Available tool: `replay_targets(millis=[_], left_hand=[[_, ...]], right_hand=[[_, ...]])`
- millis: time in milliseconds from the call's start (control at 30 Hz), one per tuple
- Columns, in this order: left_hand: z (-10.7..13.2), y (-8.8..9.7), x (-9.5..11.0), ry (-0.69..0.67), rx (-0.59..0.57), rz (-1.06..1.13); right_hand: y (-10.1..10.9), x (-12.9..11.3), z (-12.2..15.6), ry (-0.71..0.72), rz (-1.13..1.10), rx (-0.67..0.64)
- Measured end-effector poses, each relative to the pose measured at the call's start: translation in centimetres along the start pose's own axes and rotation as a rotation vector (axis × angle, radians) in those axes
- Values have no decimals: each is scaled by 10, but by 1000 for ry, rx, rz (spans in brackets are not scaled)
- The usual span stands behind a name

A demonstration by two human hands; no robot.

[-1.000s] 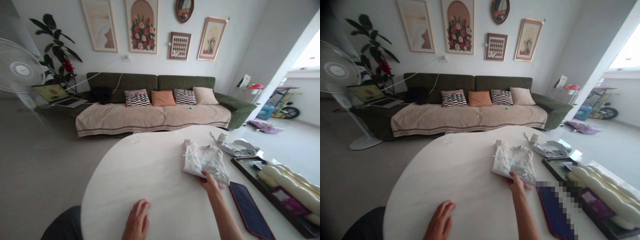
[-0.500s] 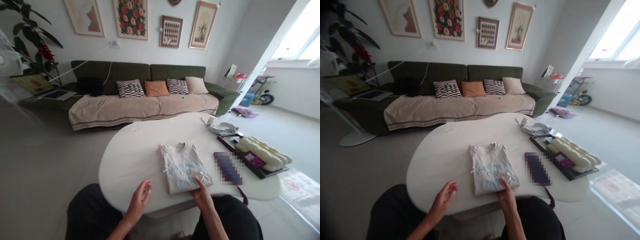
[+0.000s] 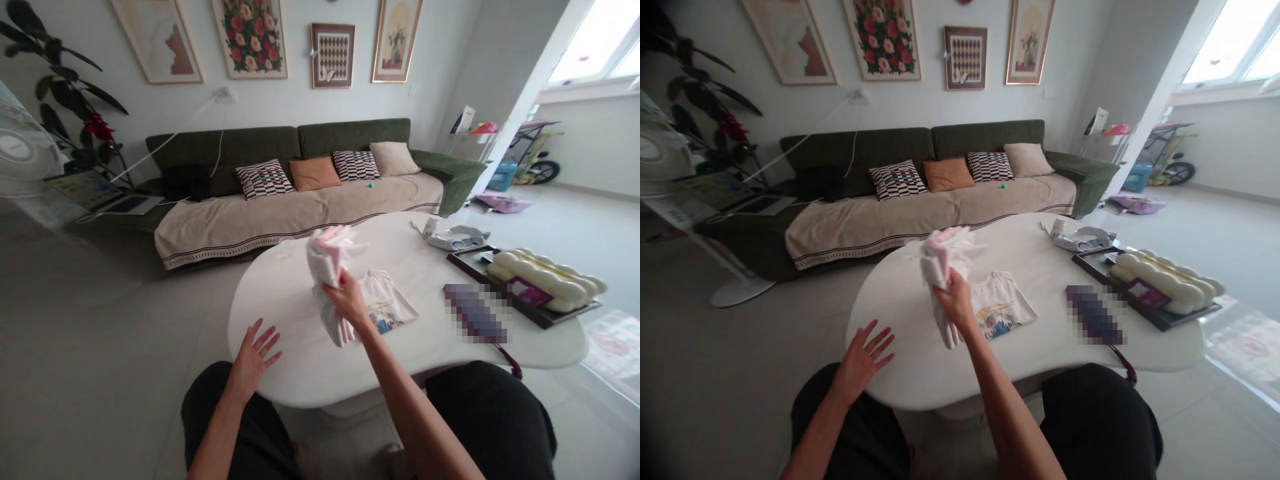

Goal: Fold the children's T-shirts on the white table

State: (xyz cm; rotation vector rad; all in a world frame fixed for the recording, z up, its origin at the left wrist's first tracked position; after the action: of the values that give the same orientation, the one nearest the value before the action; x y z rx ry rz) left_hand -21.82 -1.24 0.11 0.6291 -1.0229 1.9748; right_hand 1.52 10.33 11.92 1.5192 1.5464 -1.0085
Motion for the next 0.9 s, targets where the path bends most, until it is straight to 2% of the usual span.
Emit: replay_targets(millis=[67, 100, 133, 167, 200, 300, 400, 467, 500, 533, 600, 633, 700, 800, 833, 867, 900], left_hand=[[-7, 21, 8, 23, 51, 81], [-10, 32, 10, 26, 66, 106], [-12, 42, 11, 17, 71, 124], [-13, 51, 11, 0, 69, 138], [-13, 60, 10, -20, 60, 145], [-14, 83, 1, -36, 59, 156], [-18, 98, -9, 3, 109, 171], [-25, 103, -9, 3, 156, 163], [-28, 104, -7, 4, 179, 142], [-32, 105, -6, 12, 202, 112], [-40, 106, -5, 51, 235, 31], [-43, 105, -4, 77, 240, -18], [-45, 100, 0, 127, 220, -135], [-43, 90, 11, 226, 119, -387], [-40, 90, 17, 269, 97, -513], [-39, 96, 27, 289, 125, -666], [-38, 105, 45, 272, 201, -829]], right_hand=[[-53, -23, 13, 154, 68, -325], [-70, -26, 25, 216, 117, -466], [-75, -22, 35, 237, 184, -541], [-67, -9, 40, 210, 263, -532], [-46, 8, 41, 142, 337, -445], [52, 57, 44, -80, 567, -75], [141, 83, 49, -225, 727, 189], [173, 89, 46, -292, 785, 268], [178, 91, 41, -307, 796, 267], [174, 90, 32, -306, 798, 243], [144, 83, 9, -246, 777, 148], [120, 76, -3, -189, 755, 85], [57, 55, -21, -39, 687, -65], [-36, 23, -27, 152, 543, -326], [-60, 14, -24, 203, 491, -427], [-79, 9, -19, 246, 445, -527], [-91, 6, -14, 277, 412, -610]])
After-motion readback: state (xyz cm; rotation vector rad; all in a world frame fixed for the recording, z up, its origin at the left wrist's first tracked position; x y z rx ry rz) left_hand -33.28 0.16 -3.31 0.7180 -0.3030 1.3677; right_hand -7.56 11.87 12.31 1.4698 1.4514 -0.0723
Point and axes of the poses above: each hand's wrist, its own z-axis away from the middle knuckle, its own y-axis out of the back of the hand, x = y × z, the point moved 10 cm from there along -z, towards the middle knuckle, and after that the axes turned 14 degrees about y, right-handed, at the moved point
